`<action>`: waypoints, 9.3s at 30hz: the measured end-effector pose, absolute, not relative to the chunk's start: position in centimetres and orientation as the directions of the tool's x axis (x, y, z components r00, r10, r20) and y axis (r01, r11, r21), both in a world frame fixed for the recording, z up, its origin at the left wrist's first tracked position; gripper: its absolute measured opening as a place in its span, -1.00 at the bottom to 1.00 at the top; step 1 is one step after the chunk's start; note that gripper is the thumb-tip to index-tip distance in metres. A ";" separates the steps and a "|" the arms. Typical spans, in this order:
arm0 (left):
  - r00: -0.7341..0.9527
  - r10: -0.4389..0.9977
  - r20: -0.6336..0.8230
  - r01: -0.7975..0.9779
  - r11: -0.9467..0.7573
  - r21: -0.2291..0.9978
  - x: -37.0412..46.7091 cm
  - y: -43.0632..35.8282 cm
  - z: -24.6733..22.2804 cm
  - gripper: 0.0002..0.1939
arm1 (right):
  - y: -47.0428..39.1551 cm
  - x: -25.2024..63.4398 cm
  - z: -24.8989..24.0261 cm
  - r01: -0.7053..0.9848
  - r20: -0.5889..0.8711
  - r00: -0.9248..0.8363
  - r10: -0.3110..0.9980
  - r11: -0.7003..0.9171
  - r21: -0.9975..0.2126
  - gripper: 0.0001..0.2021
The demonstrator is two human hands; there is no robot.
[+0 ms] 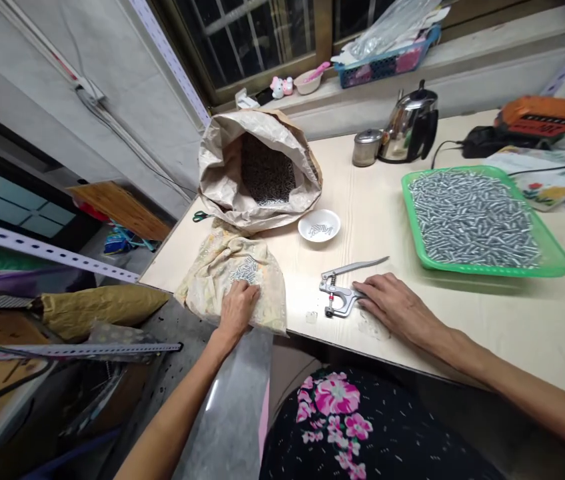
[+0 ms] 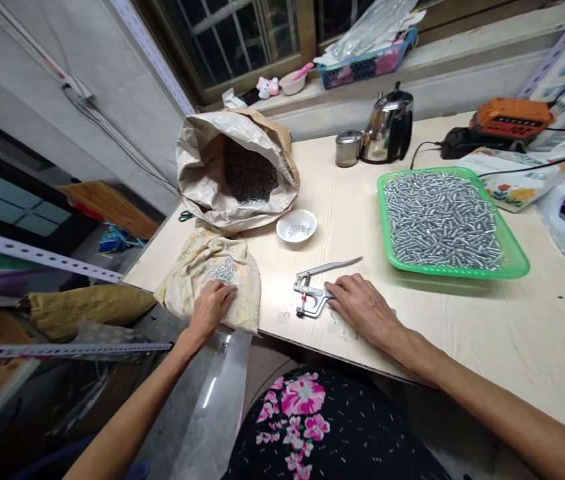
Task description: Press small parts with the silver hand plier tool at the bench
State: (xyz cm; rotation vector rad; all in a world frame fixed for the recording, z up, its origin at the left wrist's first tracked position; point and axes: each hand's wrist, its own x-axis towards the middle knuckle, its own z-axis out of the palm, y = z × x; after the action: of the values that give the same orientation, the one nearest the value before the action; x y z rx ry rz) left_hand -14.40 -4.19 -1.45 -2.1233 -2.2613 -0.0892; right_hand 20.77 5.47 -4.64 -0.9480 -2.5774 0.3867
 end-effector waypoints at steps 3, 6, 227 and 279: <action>-0.019 0.999 0.030 1.000 0.020 -0.022 -14.9 -4.0 -2.5 -0.77 | 5.6 20.2 -3.4 0.575 0.178 -0.725 0.665 0.727 -0.375 -0.74; -0.008 0.999 0.034 1.000 0.008 -0.018 -15.4 -3.7 -3.2 -0.75 | 5.7 19.9 -2.4 0.589 0.130 -0.744 0.655 0.736 -0.335 -0.76; -0.097 0.718 -0.690 0.183 0.694 0.696 -0.7 3.0 -1.2 -0.81 | 6.0 20.5 -5.6 0.669 0.183 -0.711 0.679 0.733 -0.123 -0.81; -0.211 0.525 -0.825 0.358 0.827 0.434 0.2 6.4 0.1 -0.79 | 8.1 21.1 -4.5 0.657 0.241 -0.668 0.704 0.710 -0.251 -0.83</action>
State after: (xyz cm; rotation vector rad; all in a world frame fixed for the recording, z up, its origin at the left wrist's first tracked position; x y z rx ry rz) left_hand 0.16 6.37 0.07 -1.4890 -4.0469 -0.3878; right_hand 21.15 8.10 -4.51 -1.0666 -2.5989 0.2043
